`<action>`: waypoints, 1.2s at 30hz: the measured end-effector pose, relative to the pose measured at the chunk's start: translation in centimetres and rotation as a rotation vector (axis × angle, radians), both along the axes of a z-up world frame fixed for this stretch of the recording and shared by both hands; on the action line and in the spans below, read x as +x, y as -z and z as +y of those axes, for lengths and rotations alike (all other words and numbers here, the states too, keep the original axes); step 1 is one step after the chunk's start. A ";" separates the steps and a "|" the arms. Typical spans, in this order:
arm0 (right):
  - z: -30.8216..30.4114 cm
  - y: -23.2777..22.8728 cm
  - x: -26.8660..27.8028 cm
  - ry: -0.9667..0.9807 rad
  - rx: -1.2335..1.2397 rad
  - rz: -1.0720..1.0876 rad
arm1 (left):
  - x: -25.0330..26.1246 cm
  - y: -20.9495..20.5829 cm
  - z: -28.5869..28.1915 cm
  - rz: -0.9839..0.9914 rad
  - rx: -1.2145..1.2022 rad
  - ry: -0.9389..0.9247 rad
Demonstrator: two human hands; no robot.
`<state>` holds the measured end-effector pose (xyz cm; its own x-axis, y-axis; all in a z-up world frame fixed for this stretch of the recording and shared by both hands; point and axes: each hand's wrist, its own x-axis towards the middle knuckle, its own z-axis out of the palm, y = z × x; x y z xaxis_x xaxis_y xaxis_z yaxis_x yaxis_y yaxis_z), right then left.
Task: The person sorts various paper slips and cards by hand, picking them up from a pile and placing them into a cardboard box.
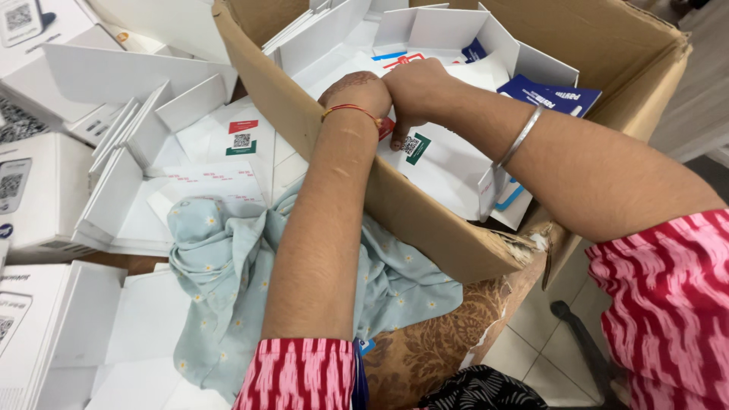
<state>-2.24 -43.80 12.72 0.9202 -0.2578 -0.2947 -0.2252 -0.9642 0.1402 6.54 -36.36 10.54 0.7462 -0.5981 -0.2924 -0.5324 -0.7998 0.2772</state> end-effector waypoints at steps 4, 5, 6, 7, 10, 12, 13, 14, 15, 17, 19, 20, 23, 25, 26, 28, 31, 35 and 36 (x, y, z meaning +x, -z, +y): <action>-2.2 0.0 0.9 -0.039 0.033 -0.089 | -0.2 0.2 -0.6 -0.177 -0.259 -0.101; -3.1 0.0 1.2 -0.111 0.127 -0.172 | -0.3 0.4 -0.5 -0.213 -0.343 -0.101; -4.1 0.0 1.6 -0.183 0.223 -0.253 | -0.4 0.6 -0.4 -0.252 -0.426 -0.099; -5.0 0.2 1.7 -0.259 0.323 -0.327 | -0.1 0.5 -0.2 -0.227 -0.482 -0.064; -7.4 0.1 1.6 -0.136 0.226 -0.272 | -0.1 -0.3 0.8 -0.180 -0.952 0.144; -8.5 -0.3 1.0 -0.078 0.139 -0.238 | -1.1 -1.6 2.5 -0.220 -1.021 0.300; -8.8 -0.3 0.8 -0.058 0.104 -0.225 | -1.7 -2.0 3.9 -0.365 -0.822 0.353; -9.0 -0.4 0.8 -0.082 0.123 -0.279 | -2.3 -2.4 5.6 -0.497 -0.614 0.401; -9.0 -0.5 0.7 -0.103 0.140 -0.326 | -2.7 -2.6 8.0 -0.554 -0.594 0.411; -8.5 -1.0 0.7 -0.136 0.115 -0.406 | -3.1 -2.6 12.5 -0.663 -0.552 0.436; -7.9 -1.1 -0.3 -0.199 0.121 -0.623 | -2.4 -2.3 18.2 -0.832 -0.544 0.411; -7.1 -1.4 0.0 -0.325 0.250 -0.736 | -1.9 -2.0 21.6 -0.917 -0.537 0.403; -4.1 -2.1 -0.5 -0.546 0.552 -0.981 | -0.1 -1.4 31.8 -0.920 -0.505 0.173; -0.7 -3.0 -2.6 -0.560 0.533 -0.990 | 0.8 -0.9 38.0 -0.891 -0.468 -0.040; 1.5 -4.0 -3.9 -0.584 0.485 -0.977 | 1.0 -0.5 40.8 -0.868 -0.421 -0.169; 7.2 -5.6 -5.8 -0.679 0.322 -0.845 | 1.2 0.4 45.5 -0.910 -0.323 -0.300; 17.2 -6.3 -8.1 -0.755 0.329 -0.454 | 1.6 1.9 49.8 -0.781 -0.312 -0.418; 27.4 -3.2 -8.5 -0.727 0.114 -0.014 | 1.4 5.4 50.3 -0.800 -0.302 -0.375; 28.8 -1.9 -7.8 -0.693 0.031 0.055 | 1.3 6.1 49.9 -0.721 -0.351 -0.421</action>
